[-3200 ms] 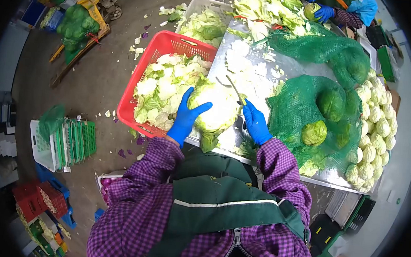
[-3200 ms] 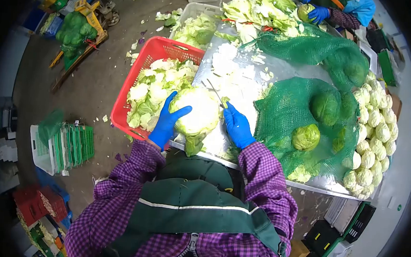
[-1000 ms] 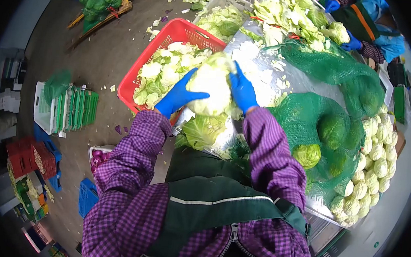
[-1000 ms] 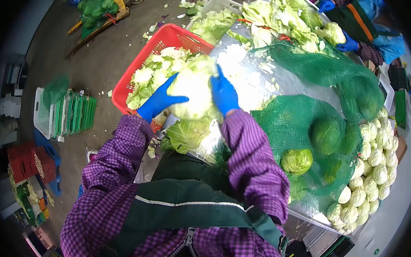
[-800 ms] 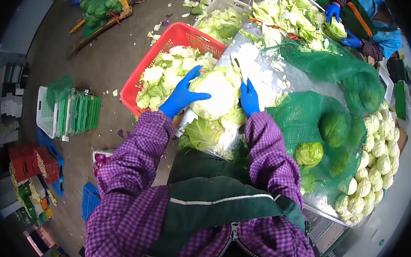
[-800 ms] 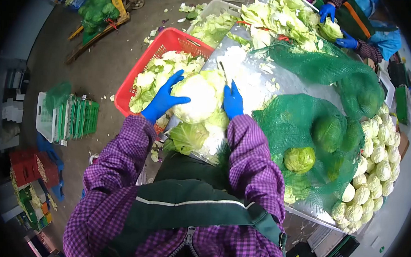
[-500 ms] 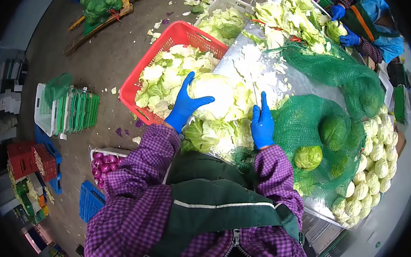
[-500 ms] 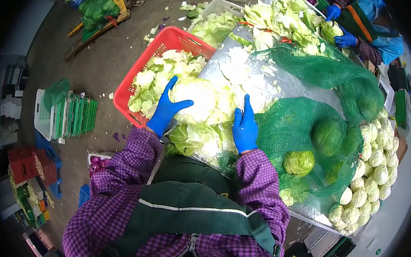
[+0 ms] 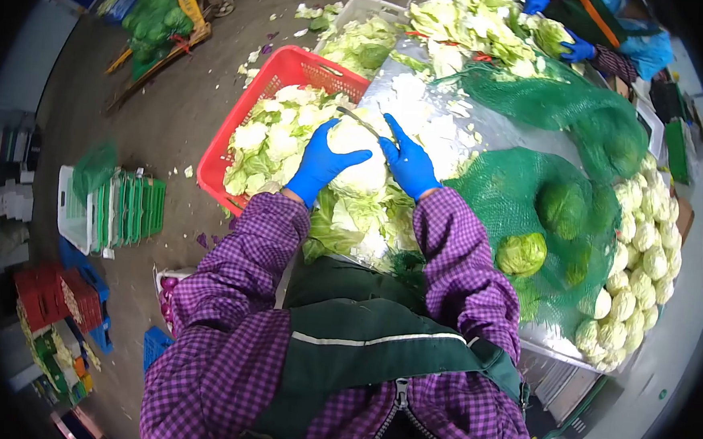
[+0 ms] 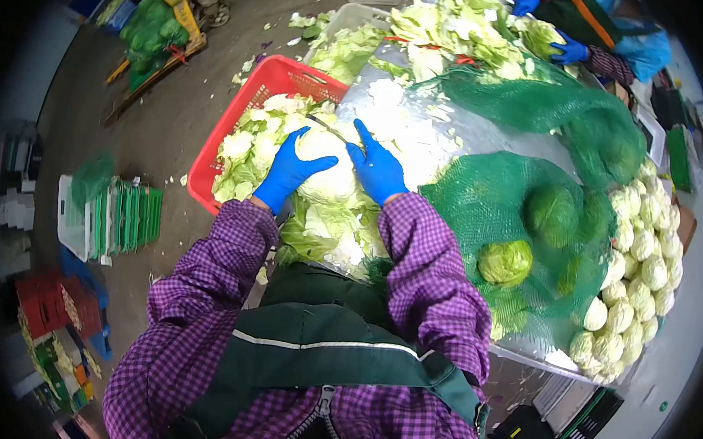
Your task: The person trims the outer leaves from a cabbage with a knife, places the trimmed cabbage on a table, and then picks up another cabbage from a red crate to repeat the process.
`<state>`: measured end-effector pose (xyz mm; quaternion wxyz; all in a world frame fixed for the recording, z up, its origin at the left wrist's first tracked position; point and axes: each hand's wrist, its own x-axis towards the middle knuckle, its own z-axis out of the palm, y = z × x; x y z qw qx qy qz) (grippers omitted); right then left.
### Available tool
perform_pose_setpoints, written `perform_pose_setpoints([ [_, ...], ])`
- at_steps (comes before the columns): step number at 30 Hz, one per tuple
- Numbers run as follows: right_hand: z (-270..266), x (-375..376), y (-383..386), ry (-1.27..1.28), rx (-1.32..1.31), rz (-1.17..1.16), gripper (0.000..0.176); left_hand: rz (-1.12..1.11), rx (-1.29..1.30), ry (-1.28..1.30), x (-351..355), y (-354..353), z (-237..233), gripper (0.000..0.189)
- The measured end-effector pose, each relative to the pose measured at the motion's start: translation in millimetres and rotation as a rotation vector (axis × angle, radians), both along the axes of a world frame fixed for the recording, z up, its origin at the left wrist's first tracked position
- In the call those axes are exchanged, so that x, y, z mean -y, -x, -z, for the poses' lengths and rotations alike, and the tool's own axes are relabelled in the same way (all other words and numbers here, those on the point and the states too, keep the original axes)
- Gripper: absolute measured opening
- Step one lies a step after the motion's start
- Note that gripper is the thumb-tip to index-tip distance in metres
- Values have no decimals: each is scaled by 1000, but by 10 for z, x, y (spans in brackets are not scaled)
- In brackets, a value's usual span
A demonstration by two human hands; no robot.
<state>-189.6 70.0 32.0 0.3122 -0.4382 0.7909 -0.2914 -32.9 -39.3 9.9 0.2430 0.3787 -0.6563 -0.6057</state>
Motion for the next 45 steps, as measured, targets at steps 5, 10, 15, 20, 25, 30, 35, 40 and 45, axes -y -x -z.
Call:
perform_pose_setpoints([
  [5,397,103,238,22,-2,197,60,81,39,141,-36,42,60,92],
  [10,1150,-71,414,48,22,352,67,199,-88,241,-199,-147,36,98],
  [15,989,-423,29,159,523,693,67,-151,-53,56,-304,-390,295,110],
  [20,558,-734,13,6,120,509,65,-89,54,398,-419,-183,135,124],
  [25,-95,-651,-175,237,-191,86,65,126,4,150,-33,-47,90,118],
  [30,185,-157,-131,195,-219,-54,59,151,90,277,-18,-54,60,113],
  [35,527,213,299,29,-42,278,55,240,161,467,-140,-85,-64,116],
  [40,654,1,191,-94,-16,319,61,225,127,439,34,-348,-60,116],
  [45,636,-300,-139,-22,17,394,62,-152,20,-71,-396,-356,15,113],
])
